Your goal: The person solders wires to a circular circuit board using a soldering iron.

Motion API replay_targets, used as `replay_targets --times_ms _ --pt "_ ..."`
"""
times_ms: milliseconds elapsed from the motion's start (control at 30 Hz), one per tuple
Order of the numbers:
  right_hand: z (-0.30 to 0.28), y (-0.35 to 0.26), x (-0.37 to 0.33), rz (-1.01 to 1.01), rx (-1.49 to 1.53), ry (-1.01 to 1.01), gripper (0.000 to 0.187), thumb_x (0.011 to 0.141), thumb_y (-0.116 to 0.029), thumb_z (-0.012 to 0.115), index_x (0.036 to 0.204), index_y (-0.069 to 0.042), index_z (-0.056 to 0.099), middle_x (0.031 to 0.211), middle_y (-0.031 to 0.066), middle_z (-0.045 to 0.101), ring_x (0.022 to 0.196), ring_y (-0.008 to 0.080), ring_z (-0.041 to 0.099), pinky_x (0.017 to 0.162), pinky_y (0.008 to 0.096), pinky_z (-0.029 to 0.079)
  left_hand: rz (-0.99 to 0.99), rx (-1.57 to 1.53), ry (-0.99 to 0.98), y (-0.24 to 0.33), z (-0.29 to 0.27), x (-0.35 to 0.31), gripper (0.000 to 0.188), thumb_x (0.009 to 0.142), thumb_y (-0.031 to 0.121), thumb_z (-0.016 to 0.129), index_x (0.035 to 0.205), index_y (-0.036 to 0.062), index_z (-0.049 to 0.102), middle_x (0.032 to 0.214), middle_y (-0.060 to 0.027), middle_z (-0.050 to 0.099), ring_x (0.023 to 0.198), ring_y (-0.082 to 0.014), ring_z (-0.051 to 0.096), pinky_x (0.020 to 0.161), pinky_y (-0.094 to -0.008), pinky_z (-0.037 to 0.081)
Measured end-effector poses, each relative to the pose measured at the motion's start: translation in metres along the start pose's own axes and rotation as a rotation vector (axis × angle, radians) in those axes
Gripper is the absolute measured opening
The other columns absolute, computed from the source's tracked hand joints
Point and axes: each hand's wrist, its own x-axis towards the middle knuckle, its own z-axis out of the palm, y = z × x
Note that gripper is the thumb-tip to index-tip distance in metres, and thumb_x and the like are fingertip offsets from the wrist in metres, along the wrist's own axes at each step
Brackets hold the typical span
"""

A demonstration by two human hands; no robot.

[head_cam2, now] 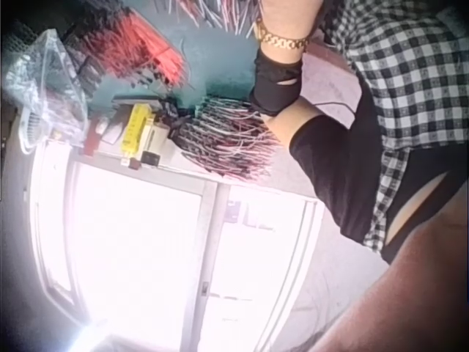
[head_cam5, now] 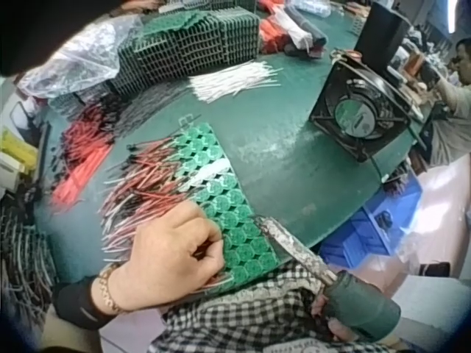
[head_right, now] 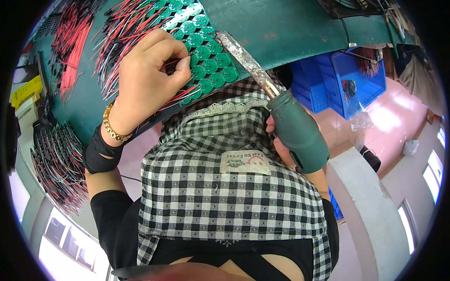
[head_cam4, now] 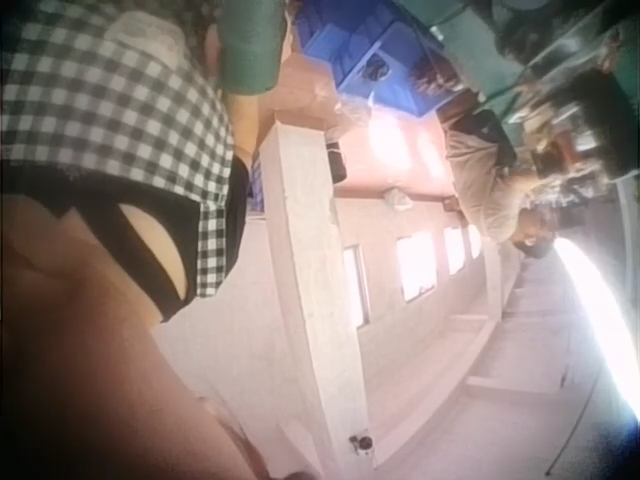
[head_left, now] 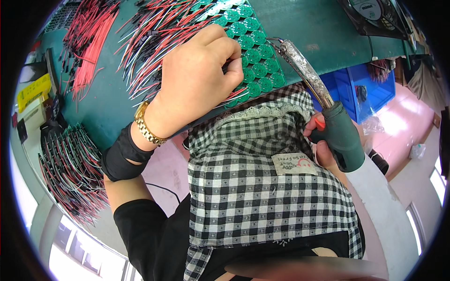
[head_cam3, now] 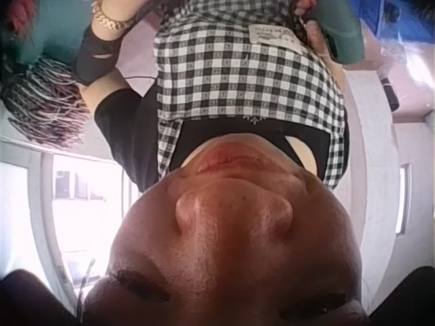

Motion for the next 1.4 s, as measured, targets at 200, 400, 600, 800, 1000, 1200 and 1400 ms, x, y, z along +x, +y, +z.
replay_targets --times_ms 200,400,600,800,1000,1200,1400 --pt "0.002 -0.005 0.008 -0.31 -0.118 -0.165 0.051 0.083 -0.033 0.066 0.12 -0.002 0.05 0.096 0.0103 0.057 0.084 0.0178 0.06 0.071 0.0295 0.049 0.005 0.017 0.021 -0.004 -0.004 0.0 0.01 0.068 -0.001 0.068 0.073 0.0043 0.061 0.073 -0.004 0.057 0.059 -0.0173 0.057 0.052 -0.0267 0.046" --pt "-0.013 0.046 0.005 -0.275 0.098 -0.09 0.063 0.082 -0.042 0.067 0.123 0.001 0.046 0.098 0.0102 0.055 0.084 0.0183 0.056 0.076 0.0298 0.046 0.045 0.052 0.033 0.0 0.001 0.004 0.007 0.068 0.005 0.064 0.07 0.0075 0.058 0.07 -0.0064 0.053 0.059 -0.0257 0.057 0.05 -0.0341 0.047" --pt "-0.007 0.042 0.009 -0.438 -0.052 -0.095 0.056 0.083 -0.037 0.067 0.121 0.0 0.048 0.098 0.0078 0.055 0.084 0.0166 0.056 0.076 0.0284 0.045 0.101 0.127 -0.057 -0.002 -0.032 0.017 0.011 0.072 0.014 0.069 0.073 0.0061 0.063 0.083 -0.007 0.06 0.076 -0.0259 0.06 0.065 -0.0359 0.05" --pt "0.001 0.033 0.009 -0.491 0.031 -0.032 0.041 0.081 -0.025 0.065 0.11 0.003 0.057 0.093 0.0084 0.061 0.077 0.0141 0.059 0.067 0.026 0.048 -0.377 0.642 0.114 -0.128 -0.109 0.042 0.019 0.082 0.024 0.065 0.081 0.005 0.067 0.093 -0.015 0.061 0.087 -0.0326 0.059 0.074 -0.0422 0.048" --pt "0.003 0.041 0.01 -0.488 0.07 0.002 0.042 0.082 -0.027 0.065 0.111 0.002 0.056 0.093 0.0069 0.06 0.075 0.0127 0.058 0.068 0.0256 0.048 -0.465 0.705 -0.002 -0.155 -0.12 0.043 0.018 0.084 0.024 0.063 0.084 0.0052 0.063 0.093 -0.0149 0.06 0.09 -0.0337 0.059 0.076 -0.0445 0.048" --pt "-0.005 0.051 0.01 -0.54 0.057 -0.035 0.043 0.082 -0.028 0.065 0.113 0.001 0.055 0.095 0.007 0.059 0.076 0.0131 0.058 0.069 0.0256 0.047 -0.302 0.668 0.224 -0.167 -0.136 0.035 0.015 0.088 0.018 0.057 0.091 0.0031 0.058 0.094 -0.0191 0.061 0.089 -0.0375 0.059 0.071 -0.0479 0.048" --pt "-0.007 0.043 0.006 -0.531 0.057 -0.073 0.04 0.083 -0.019 0.06 0.117 0.002 0.054 0.097 0.0072 0.059 0.08 0.0132 0.057 0.071 0.0256 0.047 -0.377 0.381 0.418 -0.117 -0.128 0.027 0.015 0.092 0.015 0.054 0.087 0.0009 0.051 0.075 -0.0168 0.062 0.069 -0.0361 0.06 0.063 -0.0435 0.046"
